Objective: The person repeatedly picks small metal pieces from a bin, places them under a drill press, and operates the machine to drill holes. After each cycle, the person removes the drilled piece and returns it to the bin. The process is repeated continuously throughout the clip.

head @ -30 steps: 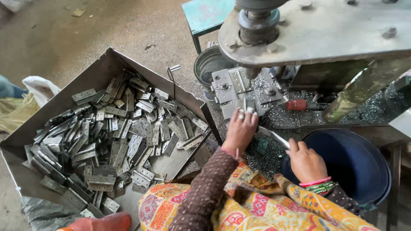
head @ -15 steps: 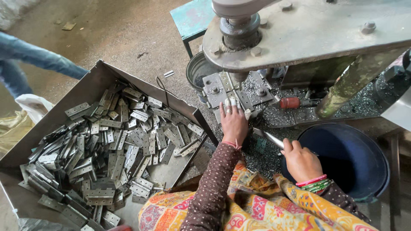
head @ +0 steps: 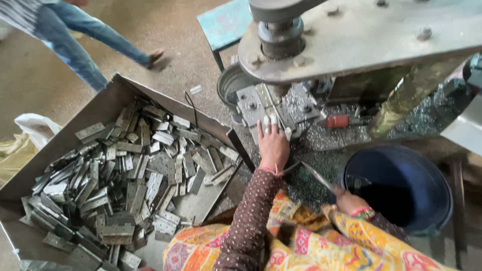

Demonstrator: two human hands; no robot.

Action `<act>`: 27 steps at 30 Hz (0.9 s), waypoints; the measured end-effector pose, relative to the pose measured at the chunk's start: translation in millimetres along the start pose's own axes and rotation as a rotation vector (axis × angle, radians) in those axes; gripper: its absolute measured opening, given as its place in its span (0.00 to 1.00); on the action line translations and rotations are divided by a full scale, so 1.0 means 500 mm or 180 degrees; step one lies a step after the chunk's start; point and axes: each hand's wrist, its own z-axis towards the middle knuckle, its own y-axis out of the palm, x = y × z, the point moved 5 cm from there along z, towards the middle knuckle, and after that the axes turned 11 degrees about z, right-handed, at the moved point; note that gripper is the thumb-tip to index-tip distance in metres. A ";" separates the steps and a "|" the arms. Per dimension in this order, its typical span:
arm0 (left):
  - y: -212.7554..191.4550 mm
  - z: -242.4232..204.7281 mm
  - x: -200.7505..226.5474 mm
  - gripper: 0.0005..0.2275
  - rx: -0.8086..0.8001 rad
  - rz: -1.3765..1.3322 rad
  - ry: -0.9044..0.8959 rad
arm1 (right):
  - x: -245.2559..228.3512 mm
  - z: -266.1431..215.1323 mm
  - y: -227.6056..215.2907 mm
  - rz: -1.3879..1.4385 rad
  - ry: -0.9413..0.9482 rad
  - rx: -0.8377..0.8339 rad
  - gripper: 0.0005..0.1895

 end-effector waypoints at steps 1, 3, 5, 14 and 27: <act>-0.011 0.013 -0.006 0.18 0.0125 -0.0030 -0.0018 | -0.015 0.006 -0.026 -0.0096 -0.0011 0.0012 0.45; -0.013 0.020 -0.010 0.16 -0.0002 -0.0181 -0.0048 | -0.040 -0.009 -0.086 -0.0194 -0.0224 0.0704 0.31; 0.001 0.029 -0.009 0.14 -0.0440 -0.0416 -0.0072 | -0.061 -0.015 -0.124 -0.0335 -0.0367 0.1094 0.23; 0.006 0.045 -0.021 0.15 0.0081 -0.0327 -0.0170 | -0.070 -0.045 -0.074 0.0231 -0.0083 0.0429 0.46; 0.014 0.101 -0.047 0.13 -0.0264 0.0009 -0.0136 | -0.064 -0.013 -0.104 -0.0253 -0.0222 0.0713 0.34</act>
